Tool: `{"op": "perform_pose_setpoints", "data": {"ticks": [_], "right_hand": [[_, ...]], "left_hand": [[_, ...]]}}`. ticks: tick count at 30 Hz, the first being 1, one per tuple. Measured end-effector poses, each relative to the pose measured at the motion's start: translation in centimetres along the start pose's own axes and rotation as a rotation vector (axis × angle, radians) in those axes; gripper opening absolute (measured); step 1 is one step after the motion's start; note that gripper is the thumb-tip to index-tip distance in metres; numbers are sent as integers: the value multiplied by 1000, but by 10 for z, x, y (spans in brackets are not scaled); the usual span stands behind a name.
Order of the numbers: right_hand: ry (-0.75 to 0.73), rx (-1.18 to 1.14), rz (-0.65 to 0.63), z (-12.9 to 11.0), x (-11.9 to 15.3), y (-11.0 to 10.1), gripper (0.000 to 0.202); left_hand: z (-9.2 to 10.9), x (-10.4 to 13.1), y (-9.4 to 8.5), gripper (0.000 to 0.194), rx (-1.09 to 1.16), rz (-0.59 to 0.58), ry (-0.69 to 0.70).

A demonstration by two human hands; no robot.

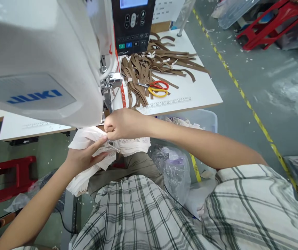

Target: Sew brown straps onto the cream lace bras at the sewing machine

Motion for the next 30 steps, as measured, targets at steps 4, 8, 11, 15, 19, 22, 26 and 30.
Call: {"op": "perform_pose_setpoints", "data": {"ticks": [4,8,11,15,19,22,26,30], "right_hand": [[-128,-49,280,8,12,-1,9],[-269,-49,540,17,25,3,14],[-247,-112,565,23,24,5,11],[-221,-173,532,22,21,2,9],[-287,-117,625,23,31,5,13],[-434,-22,750,22,42,12,21],[-574,137,852,17,46,13,23],[-544,192,876,13,49,9,20]], "left_hand": [[9,-5,-4,65,-3,-25,-128],[20,-12,-7,60,-42,-53,-241],[26,-15,-8,60,-115,-59,-292],[31,-17,-7,60,-209,-91,-329],[36,-22,-8,56,-225,-112,-353],[35,-24,-13,52,-196,-113,-379],[25,-20,-17,51,-3,-147,-357],[15,-19,-19,48,28,-144,-217]]}}
Point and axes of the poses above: each hand's wrist, its own x-axis away from the middle knuckle, its own y-axis out of the palm, z = x × y, the point moved 7 cm from there along -x, towards the middle knuckle, and after that the axes turned 13 degrees about z, right-handed, at the moved point
